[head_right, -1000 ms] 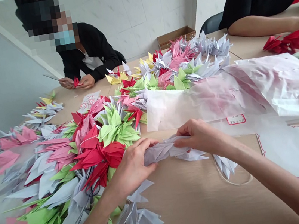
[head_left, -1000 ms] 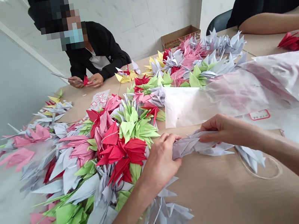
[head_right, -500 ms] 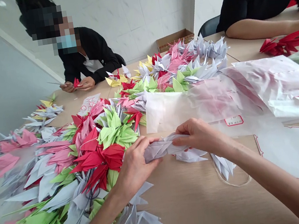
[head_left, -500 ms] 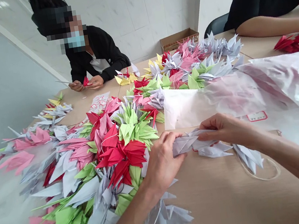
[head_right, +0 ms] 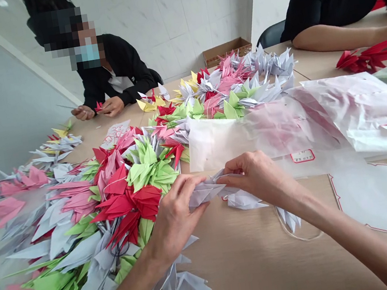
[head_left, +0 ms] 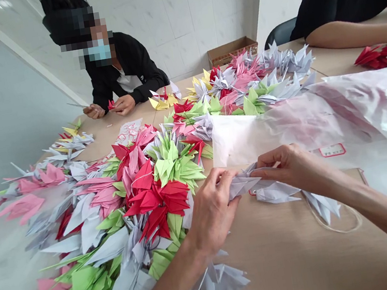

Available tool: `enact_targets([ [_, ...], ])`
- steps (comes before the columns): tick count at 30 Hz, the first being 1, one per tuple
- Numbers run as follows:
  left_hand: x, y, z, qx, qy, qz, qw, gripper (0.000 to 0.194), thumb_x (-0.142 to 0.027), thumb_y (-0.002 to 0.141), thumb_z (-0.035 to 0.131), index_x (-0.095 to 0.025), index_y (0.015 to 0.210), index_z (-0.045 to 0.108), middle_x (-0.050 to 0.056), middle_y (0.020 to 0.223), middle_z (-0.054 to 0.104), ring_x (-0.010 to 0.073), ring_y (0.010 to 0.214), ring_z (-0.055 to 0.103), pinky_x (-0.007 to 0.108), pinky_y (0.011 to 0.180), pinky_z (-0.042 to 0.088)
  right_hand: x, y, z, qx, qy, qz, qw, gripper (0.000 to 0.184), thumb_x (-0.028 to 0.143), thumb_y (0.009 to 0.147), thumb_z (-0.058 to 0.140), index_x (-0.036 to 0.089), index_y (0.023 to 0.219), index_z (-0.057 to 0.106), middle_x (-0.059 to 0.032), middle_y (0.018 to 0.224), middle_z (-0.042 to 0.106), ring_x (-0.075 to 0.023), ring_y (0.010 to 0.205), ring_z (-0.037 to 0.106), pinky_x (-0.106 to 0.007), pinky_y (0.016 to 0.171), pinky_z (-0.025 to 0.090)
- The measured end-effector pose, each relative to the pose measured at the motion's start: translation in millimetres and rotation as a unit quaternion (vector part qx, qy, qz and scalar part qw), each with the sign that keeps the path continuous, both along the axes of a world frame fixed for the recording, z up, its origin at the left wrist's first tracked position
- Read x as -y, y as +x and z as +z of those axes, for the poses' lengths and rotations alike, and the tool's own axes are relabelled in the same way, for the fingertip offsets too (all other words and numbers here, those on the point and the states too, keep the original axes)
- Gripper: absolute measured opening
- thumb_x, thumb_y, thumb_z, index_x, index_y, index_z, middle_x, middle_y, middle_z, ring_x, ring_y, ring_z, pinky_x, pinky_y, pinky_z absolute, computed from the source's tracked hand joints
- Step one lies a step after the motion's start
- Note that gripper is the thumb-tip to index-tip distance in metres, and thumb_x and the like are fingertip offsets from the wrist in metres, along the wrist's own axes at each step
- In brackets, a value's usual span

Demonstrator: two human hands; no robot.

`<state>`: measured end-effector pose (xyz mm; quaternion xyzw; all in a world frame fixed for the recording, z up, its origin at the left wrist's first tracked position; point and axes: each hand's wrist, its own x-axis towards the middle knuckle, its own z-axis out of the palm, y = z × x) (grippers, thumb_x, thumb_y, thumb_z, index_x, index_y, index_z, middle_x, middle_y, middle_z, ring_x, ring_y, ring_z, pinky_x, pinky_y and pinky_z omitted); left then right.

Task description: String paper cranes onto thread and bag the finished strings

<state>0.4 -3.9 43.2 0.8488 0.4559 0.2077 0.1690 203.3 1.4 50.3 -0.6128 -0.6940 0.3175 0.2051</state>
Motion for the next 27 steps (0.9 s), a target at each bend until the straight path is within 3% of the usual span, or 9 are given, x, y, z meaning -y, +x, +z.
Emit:
enact_targets([
  [7, 3, 1, -0.4, -0.021, 0.030, 0.012, 0.999, 0.043, -0.014, 0.075, 0.065, -0.026, 0.113, 0.049, 0.001, 0.106, 0.055, 0.0169, 0.098, 0.058, 0.028, 0.082, 0.049, 5, -4, 3.2, 0.058, 0.060, 0.010, 0.996, 0.034, 0.043, 0.083, 0.053, 0.019, 0.063, 0.066, 0.0017, 0.053, 0.053, -0.0088, 0.051, 0.041, -0.023, 0.048, 0.027],
  [11, 4, 1, -3.6, -0.045, 0.056, 0.006, 0.997, 0.036, -0.018, 0.080, 0.061, -0.024, 0.113, 0.049, 0.002, 0.105, 0.055, 0.0174, 0.095, 0.058, 0.029, 0.081, 0.049, 5, -4, 3.3, 0.070, 0.091, 0.060, 0.992, 0.035, 0.038, 0.084, 0.053, 0.017, 0.056, 0.058, 0.0021, 0.052, 0.049, -0.0078, 0.050, 0.039, -0.023, 0.049, 0.026],
  [17, 1, 1, -2.7, -0.024, 0.033, -0.031, 0.999, 0.040, -0.014, 0.077, 0.063, -0.023, 0.114, 0.051, 0.003, 0.107, 0.055, 0.0171, 0.099, 0.057, 0.028, 0.085, 0.048, 2, -1, 4.9, 0.030, 0.030, 0.060, 0.997, 0.043, 0.046, 0.083, 0.051, 0.016, 0.052, 0.051, 0.0047, 0.048, 0.032, -0.0072, 0.050, 0.027, -0.022, 0.046, 0.020],
  [22, -5, -2, 0.6, 0.043, -0.043, -0.031, 0.998, 0.049, -0.018, 0.066, 0.075, -0.025, 0.110, 0.054, -0.001, 0.105, 0.059, 0.0155, 0.095, 0.059, 0.026, 0.081, 0.048, 1, 0, 5.2, -0.023, -0.017, 0.073, 0.997, 0.042, 0.049, 0.083, 0.049, 0.016, 0.056, 0.051, 0.0047, 0.052, 0.032, -0.0070, 0.051, 0.026, -0.022, 0.045, 0.019],
  [27, -4, 0, 0.3, 0.068, -0.050, -0.022, 0.996, 0.057, -0.023, 0.063, 0.078, -0.025, 0.114, 0.053, -0.001, 0.110, 0.061, 0.0165, 0.100, 0.058, 0.028, 0.087, 0.046, 0, -3, -2.7, -0.058, -0.048, 0.066, 0.995, 0.044, 0.050, 0.083, 0.046, 0.016, 0.056, 0.046, 0.0044, 0.055, 0.029, -0.0069, 0.052, 0.024, -0.022, 0.044, 0.018],
])
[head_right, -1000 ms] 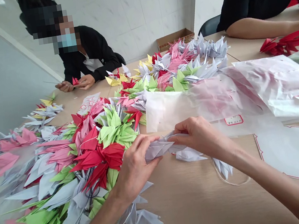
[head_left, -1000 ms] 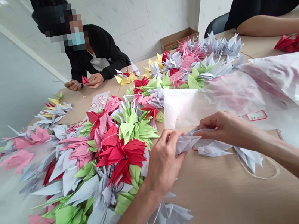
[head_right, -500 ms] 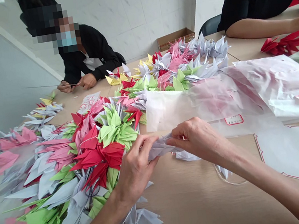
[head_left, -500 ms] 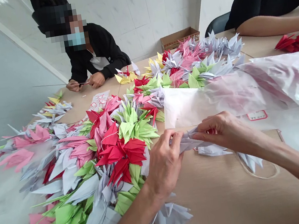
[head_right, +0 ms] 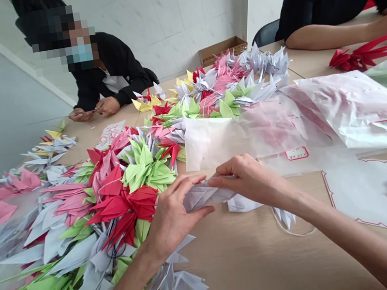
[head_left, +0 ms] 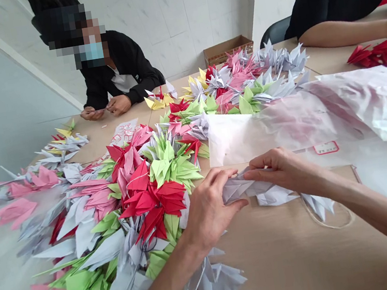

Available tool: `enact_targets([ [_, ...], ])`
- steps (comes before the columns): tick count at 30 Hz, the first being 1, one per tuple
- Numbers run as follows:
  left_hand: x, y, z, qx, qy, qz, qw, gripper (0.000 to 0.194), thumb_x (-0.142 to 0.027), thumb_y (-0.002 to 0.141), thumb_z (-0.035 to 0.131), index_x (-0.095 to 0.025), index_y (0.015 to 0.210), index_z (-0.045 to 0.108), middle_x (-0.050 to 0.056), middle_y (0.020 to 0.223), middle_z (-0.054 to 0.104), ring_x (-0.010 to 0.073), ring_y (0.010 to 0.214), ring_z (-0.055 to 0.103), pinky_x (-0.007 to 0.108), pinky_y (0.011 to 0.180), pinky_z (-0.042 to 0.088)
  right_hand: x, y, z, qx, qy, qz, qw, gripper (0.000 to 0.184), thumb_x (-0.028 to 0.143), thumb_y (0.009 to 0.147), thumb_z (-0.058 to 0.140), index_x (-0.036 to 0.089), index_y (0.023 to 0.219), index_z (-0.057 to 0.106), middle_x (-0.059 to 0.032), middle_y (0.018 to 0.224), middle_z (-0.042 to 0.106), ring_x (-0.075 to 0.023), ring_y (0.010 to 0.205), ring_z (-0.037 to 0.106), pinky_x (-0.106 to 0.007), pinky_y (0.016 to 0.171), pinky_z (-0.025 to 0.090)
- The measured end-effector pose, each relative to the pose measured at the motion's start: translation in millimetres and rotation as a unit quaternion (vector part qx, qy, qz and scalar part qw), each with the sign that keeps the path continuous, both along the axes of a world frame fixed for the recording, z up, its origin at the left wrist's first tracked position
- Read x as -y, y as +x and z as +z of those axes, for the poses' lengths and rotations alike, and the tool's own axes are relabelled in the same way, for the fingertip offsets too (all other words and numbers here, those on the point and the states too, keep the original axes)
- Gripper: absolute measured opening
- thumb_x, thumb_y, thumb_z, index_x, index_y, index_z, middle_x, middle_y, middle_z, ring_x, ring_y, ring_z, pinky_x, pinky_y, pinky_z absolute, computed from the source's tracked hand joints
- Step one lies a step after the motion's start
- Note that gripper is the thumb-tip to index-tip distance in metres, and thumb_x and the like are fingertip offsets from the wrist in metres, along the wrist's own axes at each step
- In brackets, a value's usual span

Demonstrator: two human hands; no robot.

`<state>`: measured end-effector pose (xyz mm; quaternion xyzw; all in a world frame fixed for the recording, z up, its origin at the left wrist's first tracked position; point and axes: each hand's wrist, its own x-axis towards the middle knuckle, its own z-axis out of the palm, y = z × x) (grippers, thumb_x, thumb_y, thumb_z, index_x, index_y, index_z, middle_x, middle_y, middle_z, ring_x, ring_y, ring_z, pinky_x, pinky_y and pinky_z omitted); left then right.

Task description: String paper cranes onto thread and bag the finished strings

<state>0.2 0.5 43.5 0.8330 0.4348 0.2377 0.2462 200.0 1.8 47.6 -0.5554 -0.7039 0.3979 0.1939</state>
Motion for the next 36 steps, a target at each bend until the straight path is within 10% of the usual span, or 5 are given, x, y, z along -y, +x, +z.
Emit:
enact_targets([
  [11, -11, -7, -3.0, 0.031, -0.066, 0.111, 0.991, 0.038, -0.025, 0.065, 0.074, -0.024, 0.101, 0.062, 0.000, 0.100, 0.068, 0.0181, 0.088, 0.064, 0.028, 0.077, 0.050, -12, 16, -5.1, -0.073, 0.044, -0.136, 0.987, 0.043, 0.055, 0.086, 0.040, 0.017, 0.087, 0.059, -0.0050, 0.084, 0.063, -0.0138, 0.070, 0.054, -0.022, 0.057, 0.040],
  [22, -15, -10, -10.5, 0.007, -0.087, 0.150, 0.985, 0.032, -0.033, 0.068, 0.071, -0.025, 0.097, 0.061, -0.001, 0.095, 0.069, 0.0177, 0.085, 0.064, 0.026, 0.070, 0.049, 9, -9, 5.6, 0.169, 0.257, -0.083, 0.948, 0.027, 0.039, 0.082, 0.057, 0.021, 0.067, 0.070, -0.0053, 0.072, 0.063, -0.0188, 0.076, 0.050, -0.028, 0.064, 0.036],
  [36, -15, -9, -14.4, 0.003, -0.091, 0.094, 0.991, 0.054, -0.039, 0.067, 0.073, -0.027, 0.116, 0.054, 0.000, 0.090, 0.065, 0.0148, 0.076, 0.062, 0.024, 0.067, 0.048, 14, -27, -13.2, 0.104, 0.098, -0.042, 0.989, 0.029, 0.031, 0.086, 0.049, 0.019, 0.065, 0.066, -0.0008, 0.058, 0.059, -0.0120, 0.056, 0.050, -0.023, 0.054, 0.030],
])
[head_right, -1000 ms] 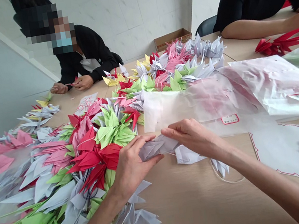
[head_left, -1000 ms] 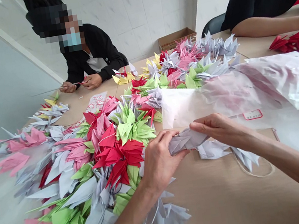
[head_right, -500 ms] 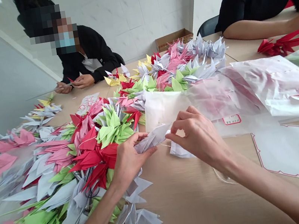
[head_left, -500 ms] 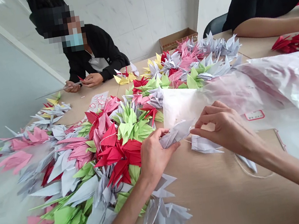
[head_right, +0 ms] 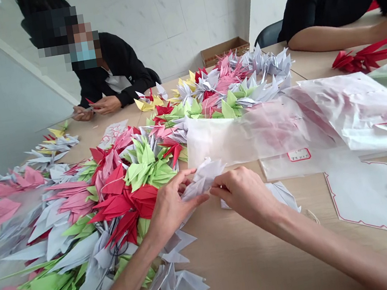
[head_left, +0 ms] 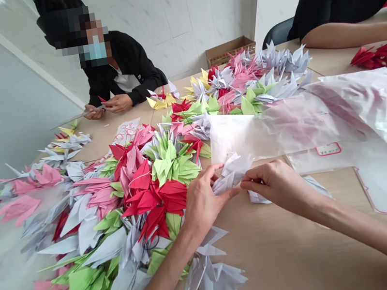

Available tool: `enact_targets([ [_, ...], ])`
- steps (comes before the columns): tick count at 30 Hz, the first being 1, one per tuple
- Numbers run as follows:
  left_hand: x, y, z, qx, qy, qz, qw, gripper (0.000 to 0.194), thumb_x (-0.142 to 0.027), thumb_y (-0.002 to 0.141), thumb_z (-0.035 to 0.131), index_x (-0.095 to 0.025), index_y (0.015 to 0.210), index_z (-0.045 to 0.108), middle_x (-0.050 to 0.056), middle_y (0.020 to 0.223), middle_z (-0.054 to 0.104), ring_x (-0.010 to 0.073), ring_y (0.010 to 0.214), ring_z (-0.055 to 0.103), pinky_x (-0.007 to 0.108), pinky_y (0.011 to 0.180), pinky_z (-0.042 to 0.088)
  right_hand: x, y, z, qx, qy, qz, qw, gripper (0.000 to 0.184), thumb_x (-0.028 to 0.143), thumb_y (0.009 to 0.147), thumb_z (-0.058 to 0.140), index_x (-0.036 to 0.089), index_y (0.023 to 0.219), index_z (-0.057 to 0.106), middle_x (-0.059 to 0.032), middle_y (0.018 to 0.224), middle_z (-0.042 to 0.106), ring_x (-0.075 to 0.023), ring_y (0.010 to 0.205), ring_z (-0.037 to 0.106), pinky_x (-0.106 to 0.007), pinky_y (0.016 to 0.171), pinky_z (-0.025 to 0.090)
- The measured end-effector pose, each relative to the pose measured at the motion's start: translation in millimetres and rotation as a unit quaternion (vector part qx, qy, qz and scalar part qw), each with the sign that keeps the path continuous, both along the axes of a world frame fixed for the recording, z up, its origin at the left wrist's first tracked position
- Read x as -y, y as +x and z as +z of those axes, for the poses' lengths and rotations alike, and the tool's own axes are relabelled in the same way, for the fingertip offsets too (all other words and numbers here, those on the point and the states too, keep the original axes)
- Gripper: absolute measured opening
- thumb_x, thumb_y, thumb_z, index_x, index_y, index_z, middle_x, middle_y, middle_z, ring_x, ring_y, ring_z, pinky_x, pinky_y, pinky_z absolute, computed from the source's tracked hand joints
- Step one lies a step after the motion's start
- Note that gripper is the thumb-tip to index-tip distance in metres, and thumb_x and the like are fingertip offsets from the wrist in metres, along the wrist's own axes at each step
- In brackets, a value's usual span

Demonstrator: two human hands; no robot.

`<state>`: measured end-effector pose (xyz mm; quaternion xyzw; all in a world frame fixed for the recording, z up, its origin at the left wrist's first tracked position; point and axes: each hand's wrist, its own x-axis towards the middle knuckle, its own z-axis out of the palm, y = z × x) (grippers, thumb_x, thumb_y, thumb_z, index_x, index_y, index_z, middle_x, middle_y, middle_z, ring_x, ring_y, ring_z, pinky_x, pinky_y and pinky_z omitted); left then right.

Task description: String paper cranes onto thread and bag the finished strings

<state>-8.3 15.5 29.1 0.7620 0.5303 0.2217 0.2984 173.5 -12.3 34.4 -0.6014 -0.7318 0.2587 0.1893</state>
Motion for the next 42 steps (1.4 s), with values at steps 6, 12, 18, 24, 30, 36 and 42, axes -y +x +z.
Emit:
enact_targets([
  [6, 5, 5, 0.6, -0.021, 0.032, -0.028, 0.999, 0.047, -0.034, 0.065, 0.074, -0.026, 0.109, 0.059, 0.000, 0.097, 0.061, 0.0147, 0.080, 0.060, 0.026, 0.073, 0.048, 1, -1, 8.2, -0.032, -0.033, 0.016, 0.999, 0.030, 0.030, 0.085, 0.046, 0.018, 0.065, 0.064, 0.0014, 0.054, 0.051, -0.0098, 0.052, 0.042, -0.023, 0.051, 0.027],
  [12, 13, 11, -5.3, -0.018, 0.057, -0.018, 0.998, 0.040, -0.030, 0.072, 0.068, -0.026, 0.110, 0.057, 0.001, 0.104, 0.063, 0.0176, 0.092, 0.060, 0.028, 0.079, 0.048, -5, 4, 5.7, -0.061, -0.043, 0.052, 0.996, 0.027, 0.028, 0.082, 0.046, 0.016, 0.062, 0.060, 0.0037, 0.052, 0.047, -0.0079, 0.049, 0.038, -0.021, 0.048, 0.026],
  [18, 13, 13, -13.2, -0.043, 0.072, 0.003, 0.996, 0.034, -0.024, 0.070, 0.066, -0.024, 0.104, 0.059, 0.002, 0.100, 0.062, 0.0183, 0.091, 0.060, 0.029, 0.078, 0.049, -9, 16, 11.6, -0.036, -0.057, 0.067, 0.995, 0.025, 0.028, 0.080, 0.046, 0.017, 0.066, 0.064, 0.0024, 0.053, 0.051, -0.0087, 0.050, 0.040, -0.021, 0.048, 0.027],
  [24, 12, 12, -12.8, -0.054, 0.053, -0.013, 0.997, 0.036, -0.021, 0.066, 0.066, -0.023, 0.101, 0.059, 0.002, 0.097, 0.060, 0.0177, 0.088, 0.059, 0.030, 0.078, 0.049, -14, 32, 11.2, 0.173, 0.032, -0.014, 0.984, 0.027, 0.024, 0.079, 0.043, 0.018, 0.055, 0.053, 0.0009, 0.049, 0.046, -0.0091, 0.045, 0.034, -0.025, 0.049, 0.021],
  [30, 12, 12, -6.8, -0.060, 0.030, -0.051, 0.996, 0.033, -0.018, 0.066, 0.066, -0.023, 0.098, 0.058, 0.001, 0.095, 0.059, 0.0171, 0.091, 0.058, 0.030, 0.080, 0.048, -16, 35, 3.0, 0.268, 0.051, -0.037, 0.961, 0.024, 0.019, 0.075, 0.042, 0.018, 0.054, 0.052, -0.0030, 0.054, 0.054, -0.0109, 0.045, 0.039, -0.027, 0.047, 0.015],
  [36, 25, 7, 7.4, -0.211, 0.039, -0.065, 0.975, 0.073, -0.026, 0.058, 0.079, -0.020, 0.121, 0.043, 0.009, 0.112, 0.052, 0.0261, 0.105, 0.053, 0.038, 0.086, 0.046, -18, 44, 0.2, 0.290, 0.010, -0.040, 0.956, 0.027, 0.020, 0.080, 0.040, 0.018, 0.061, 0.059, -0.0062, 0.061, 0.059, -0.0138, 0.051, 0.050, -0.026, 0.048, 0.019],
  [42, 28, 4, 23.2, -0.293, -0.006, -0.083, 0.952, 0.041, -0.022, 0.071, 0.070, -0.017, 0.106, 0.050, 0.008, 0.103, 0.056, 0.0249, 0.093, 0.059, 0.035, 0.077, 0.048, -20, 49, 10.7, 0.223, 0.067, -0.079, 0.969, 0.026, 0.023, 0.086, 0.038, 0.022, 0.090, 0.064, -0.0033, 0.085, 0.067, -0.0152, 0.066, 0.059, -0.024, 0.051, 0.028],
])
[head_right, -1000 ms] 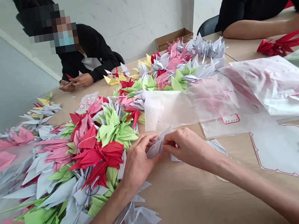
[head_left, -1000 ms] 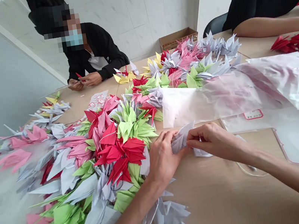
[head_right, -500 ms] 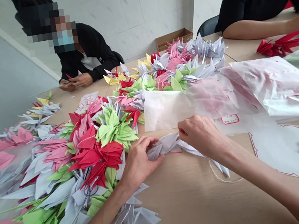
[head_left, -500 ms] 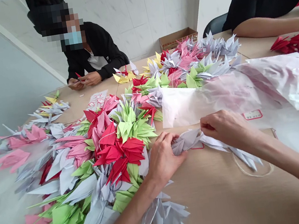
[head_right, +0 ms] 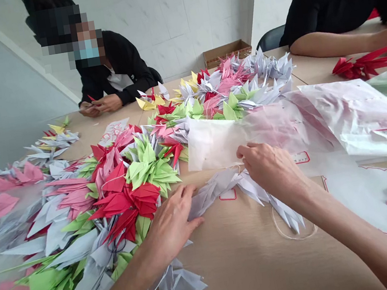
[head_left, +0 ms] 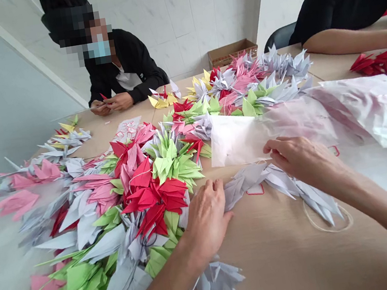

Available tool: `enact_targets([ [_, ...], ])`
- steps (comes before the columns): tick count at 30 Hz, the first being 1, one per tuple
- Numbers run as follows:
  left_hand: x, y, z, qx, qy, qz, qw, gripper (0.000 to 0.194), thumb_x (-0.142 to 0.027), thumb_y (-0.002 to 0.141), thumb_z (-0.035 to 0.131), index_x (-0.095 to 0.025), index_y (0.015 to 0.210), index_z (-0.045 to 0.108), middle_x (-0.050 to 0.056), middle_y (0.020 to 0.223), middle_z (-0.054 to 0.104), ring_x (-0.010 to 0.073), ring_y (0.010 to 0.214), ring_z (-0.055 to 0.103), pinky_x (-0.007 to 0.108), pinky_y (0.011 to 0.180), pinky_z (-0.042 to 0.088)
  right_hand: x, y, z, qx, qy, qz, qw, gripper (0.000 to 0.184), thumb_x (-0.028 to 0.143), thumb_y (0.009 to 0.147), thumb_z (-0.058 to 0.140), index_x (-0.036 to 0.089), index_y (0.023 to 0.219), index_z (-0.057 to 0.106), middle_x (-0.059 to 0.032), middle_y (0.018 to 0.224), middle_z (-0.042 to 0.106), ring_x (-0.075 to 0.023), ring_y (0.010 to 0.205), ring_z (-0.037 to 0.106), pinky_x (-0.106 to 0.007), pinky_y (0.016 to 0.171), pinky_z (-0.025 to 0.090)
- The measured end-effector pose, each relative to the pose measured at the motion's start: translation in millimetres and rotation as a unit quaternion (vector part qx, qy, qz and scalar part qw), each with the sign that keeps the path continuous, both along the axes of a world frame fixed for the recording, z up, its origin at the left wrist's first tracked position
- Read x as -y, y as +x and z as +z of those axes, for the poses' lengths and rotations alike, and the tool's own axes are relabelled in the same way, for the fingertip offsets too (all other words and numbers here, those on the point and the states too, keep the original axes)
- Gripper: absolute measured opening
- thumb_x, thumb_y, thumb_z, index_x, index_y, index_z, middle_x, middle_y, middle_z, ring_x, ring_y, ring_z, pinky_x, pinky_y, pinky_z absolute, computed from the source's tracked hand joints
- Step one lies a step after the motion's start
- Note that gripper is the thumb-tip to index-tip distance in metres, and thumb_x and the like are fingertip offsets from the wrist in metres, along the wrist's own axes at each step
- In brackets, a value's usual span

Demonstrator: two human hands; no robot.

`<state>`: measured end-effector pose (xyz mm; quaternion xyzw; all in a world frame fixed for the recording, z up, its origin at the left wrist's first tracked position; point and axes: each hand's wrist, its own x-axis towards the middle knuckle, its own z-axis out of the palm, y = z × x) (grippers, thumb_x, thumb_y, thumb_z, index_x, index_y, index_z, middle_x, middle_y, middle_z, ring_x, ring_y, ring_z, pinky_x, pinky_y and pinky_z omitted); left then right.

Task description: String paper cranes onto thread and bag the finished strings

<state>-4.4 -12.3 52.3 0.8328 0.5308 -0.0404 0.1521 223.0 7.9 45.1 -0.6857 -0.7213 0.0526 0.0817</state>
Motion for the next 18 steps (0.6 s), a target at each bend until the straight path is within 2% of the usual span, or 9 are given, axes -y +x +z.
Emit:
enact_targets([
  [3, -2, 1, 0.5, 0.017, 0.002, -0.010, 1.000, 0.036, -0.019, 0.073, 0.067, -0.018, 0.106, 0.052, 0.007, 0.102, 0.057, 0.0247, 0.094, 0.059, 0.034, 0.076, 0.048, 1, -5, 4.2, -0.085, 0.003, 0.029, 0.996, 0.028, 0.034, 0.089, 0.038, 0.021, 0.088, 0.063, -0.0024, 0.085, 0.066, -0.0144, 0.068, 0.059, -0.024, 0.056, 0.034],
  [6, -3, 2, -1.3, 0.028, 0.012, 0.001, 1.000, 0.037, -0.016, 0.073, 0.065, -0.019, 0.107, 0.052, 0.006, 0.103, 0.056, 0.0240, 0.093, 0.059, 0.033, 0.075, 0.048, 1, -7, -0.5, -0.145, -0.067, 0.049, 0.986, 0.026, 0.044, 0.083, 0.049, 0.023, 0.086, 0.063, 0.0002, 0.075, 0.065, -0.0143, 0.065, 0.058, -0.024, 0.055, 0.034],
  [9, -5, 2, -4.5, 0.052, 0.013, 0.008, 0.999, 0.039, -0.009, 0.073, 0.060, -0.022, 0.109, 0.052, 0.005, 0.105, 0.054, 0.0215, 0.091, 0.060, 0.031, 0.074, 0.047, -2, -5, -10.4, -0.225, -0.131, 0.061, 0.964, 0.018, 0.038, 0.078, 0.054, 0.022, 0.080, 0.063, 0.0028, 0.065, 0.062, -0.0119, 0.059, 0.055, -0.023, 0.054, 0.035],
  [12, -9, 2, -9.4, 0.087, 0.014, 0.016, 0.996, 0.041, -0.005, 0.071, 0.057, -0.023, 0.108, 0.054, 0.003, 0.105, 0.054, 0.0197, 0.091, 0.060, 0.029, 0.076, 0.046, -7, 0, -18.4, -0.318, -0.165, 0.052, 0.932, 0.014, 0.033, 0.075, 0.057, 0.020, 0.075, 0.061, 0.0032, 0.061, 0.060, -0.0099, 0.055, 0.051, -0.021, 0.051, 0.036],
  [18, -16, 0, -16.6, 0.158, 0.016, 0.015, 0.987, 0.045, -0.002, 0.068, 0.056, -0.022, 0.109, 0.055, 0.002, 0.105, 0.054, 0.0182, 0.095, 0.058, 0.028, 0.082, 0.045, -12, 3, -24.9, -0.392, -0.211, 0.064, 0.893, 0.015, 0.029, 0.068, 0.063, 0.018, 0.079, 0.063, 0.0008, 0.066, 0.062, -0.0117, 0.059, 0.053, -0.022, 0.052, 0.038],
])
